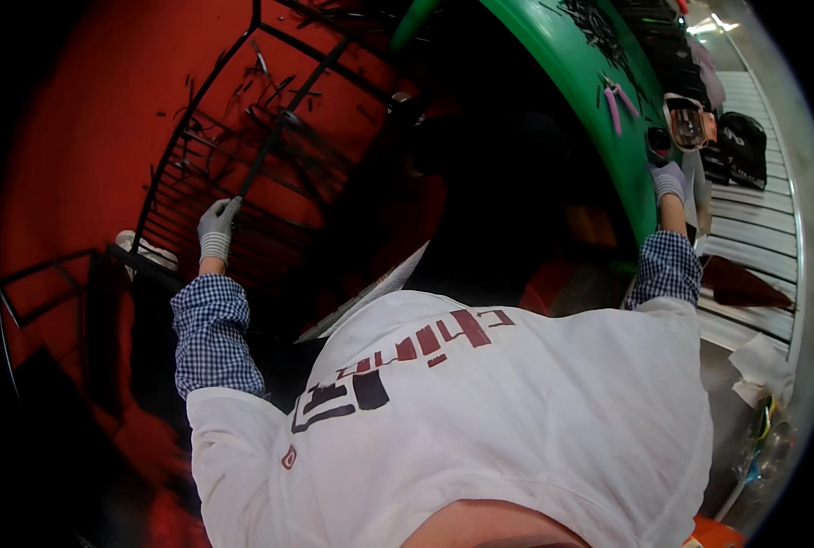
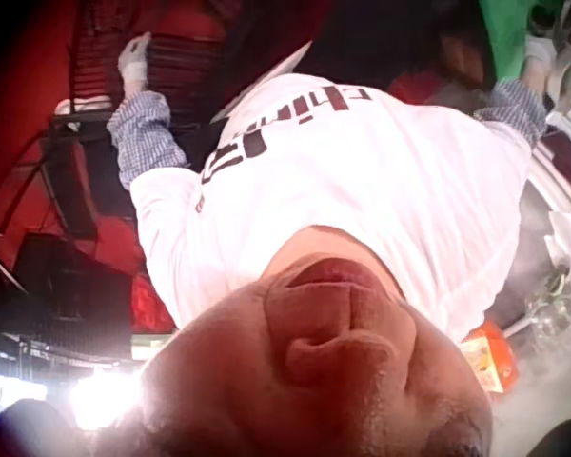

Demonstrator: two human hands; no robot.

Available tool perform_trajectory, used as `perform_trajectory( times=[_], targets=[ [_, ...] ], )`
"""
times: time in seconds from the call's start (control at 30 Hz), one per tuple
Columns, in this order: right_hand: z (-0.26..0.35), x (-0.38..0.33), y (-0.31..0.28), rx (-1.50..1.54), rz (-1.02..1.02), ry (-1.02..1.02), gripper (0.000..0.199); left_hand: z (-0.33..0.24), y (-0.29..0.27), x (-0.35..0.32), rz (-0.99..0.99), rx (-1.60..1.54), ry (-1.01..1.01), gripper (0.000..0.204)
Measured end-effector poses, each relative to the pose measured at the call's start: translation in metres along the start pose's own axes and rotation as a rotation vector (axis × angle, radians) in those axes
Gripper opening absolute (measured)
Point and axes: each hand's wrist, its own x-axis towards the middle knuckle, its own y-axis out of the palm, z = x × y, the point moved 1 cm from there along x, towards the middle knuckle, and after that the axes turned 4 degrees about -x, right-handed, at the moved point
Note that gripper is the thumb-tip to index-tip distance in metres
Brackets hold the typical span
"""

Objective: The person weaves black plastic strips through a metal chair frame. They thread the strips through the frame by hand and use a pneumatic tool to secure them.

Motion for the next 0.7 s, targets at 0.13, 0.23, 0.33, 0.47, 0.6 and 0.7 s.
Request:
perform_trajectory(
  times=[0.13, 0.23, 0.33, 0.47, 0.6, 0.7],
  targets=[
    [-0.016, 0.03, 0.02, -0.019, 0.074, 0.167, 0.067, -0.012, 0.009, 0.011, 0.032, -0.056, -0.031, 0.03],
    [0.028, 0.019, -0.018, -0.267, -0.406, -0.077, 0.071, -0.01, 0.022, 0.009, 0.016, -0.108, -0.118, 0.031],
    [0.084, 0.061, -0.015, 0.169, -0.373, -0.625, 0.078, 0.028, 0.007, 0.029, 0.09, -0.241, -0.121, 0.037],
    [0.114, 0.084, 0.022, 0.749, 0.325, -0.756, 0.057, 0.066, -0.019, 0.006, 0.063, -0.528, 0.164, 0.038],
    [0.08, 0.098, 0.061, 0.286, -0.129, -0.565, 0.052, 0.075, -0.034, -0.003, -0.033, -0.665, 0.173, 0.032],
    [0.08, 0.1, 0.01, 0.425, -0.087, -0.423, 0.059, 0.083, -0.02, -0.005, -0.111, -0.763, -0.02, 0.036]
  ],
)
